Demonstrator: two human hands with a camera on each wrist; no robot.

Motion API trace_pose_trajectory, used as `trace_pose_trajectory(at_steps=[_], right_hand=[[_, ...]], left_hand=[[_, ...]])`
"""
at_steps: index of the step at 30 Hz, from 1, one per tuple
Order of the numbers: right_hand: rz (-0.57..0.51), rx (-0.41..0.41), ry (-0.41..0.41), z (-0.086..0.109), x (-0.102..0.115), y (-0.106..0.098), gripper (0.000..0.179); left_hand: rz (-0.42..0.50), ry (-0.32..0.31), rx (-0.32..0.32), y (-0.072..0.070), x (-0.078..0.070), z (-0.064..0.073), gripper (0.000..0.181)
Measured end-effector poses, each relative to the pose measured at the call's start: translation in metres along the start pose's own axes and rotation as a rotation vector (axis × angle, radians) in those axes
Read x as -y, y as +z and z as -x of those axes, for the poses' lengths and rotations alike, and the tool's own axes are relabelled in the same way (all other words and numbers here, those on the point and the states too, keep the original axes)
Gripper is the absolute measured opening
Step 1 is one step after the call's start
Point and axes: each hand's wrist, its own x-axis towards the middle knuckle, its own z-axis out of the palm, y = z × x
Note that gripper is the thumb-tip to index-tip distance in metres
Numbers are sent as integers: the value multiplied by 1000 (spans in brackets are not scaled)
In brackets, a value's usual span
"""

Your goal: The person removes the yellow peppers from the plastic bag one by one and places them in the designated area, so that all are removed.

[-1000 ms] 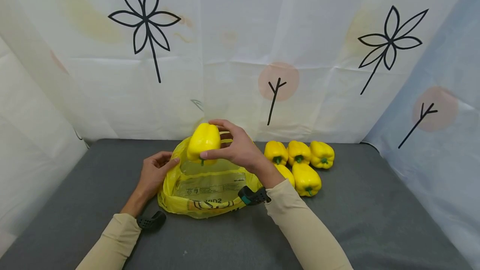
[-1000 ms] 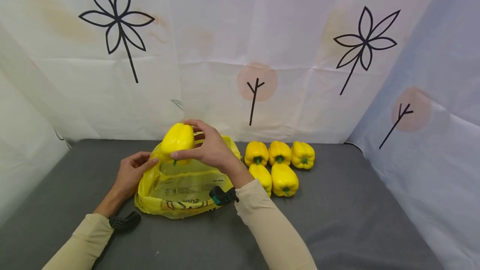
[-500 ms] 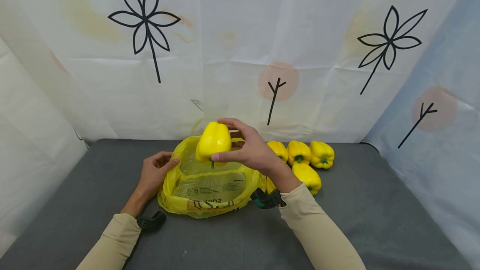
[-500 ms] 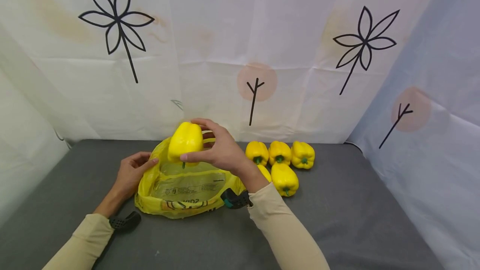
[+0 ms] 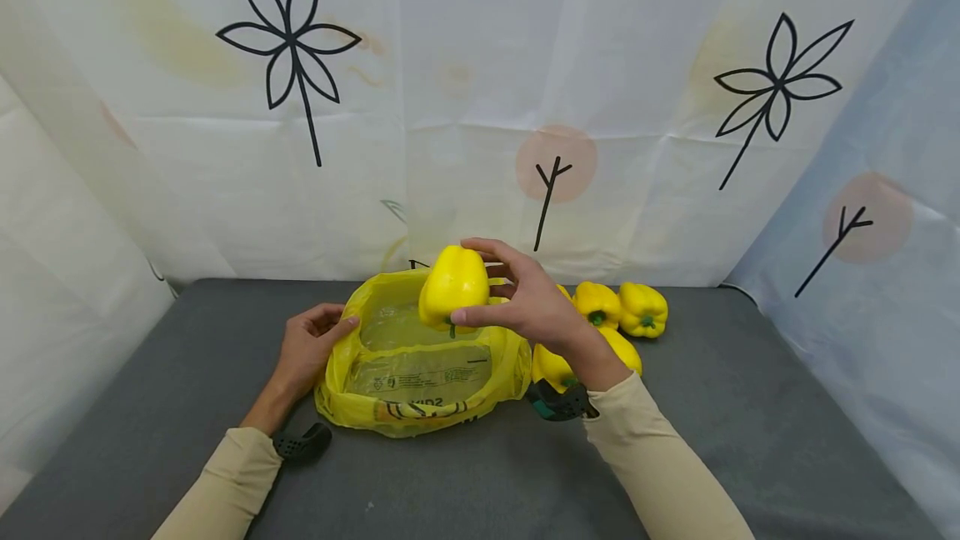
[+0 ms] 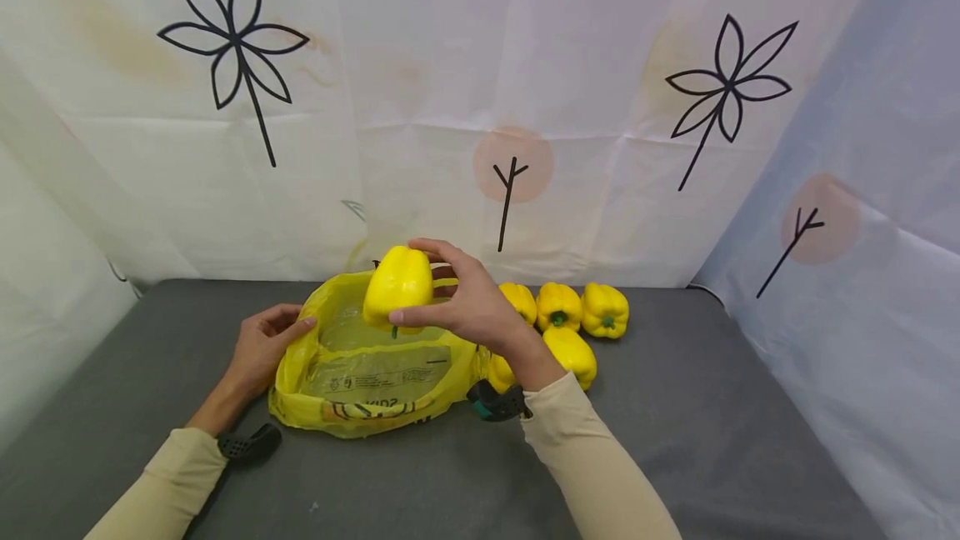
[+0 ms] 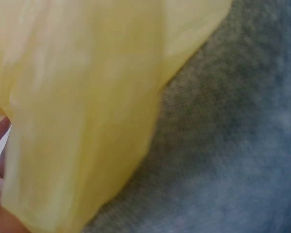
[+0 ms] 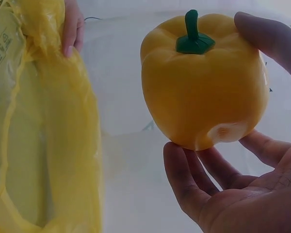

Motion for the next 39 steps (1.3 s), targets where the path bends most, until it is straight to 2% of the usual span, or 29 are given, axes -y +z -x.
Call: trace_pose_trajectory(at_steps=[8,15,25,32,39], right_hand=[[-36,-5,43,10,-1,-14,80],[28,-37,55,21,-3,-26,80],[26,-55,89,36,-13,-44,82],[33,-87,115,48,-17,-57,81],[90,-126,137,61,-21,-73,79]], left_hand=[[4,10,1,0,-2,0,32],[0,8,1,0,-2,0,32],[-5,-12,-7,1,-2,1,33],[-9,1,-9,1,-2,0,32],[-3,10,-5,1,-3,0,31]])
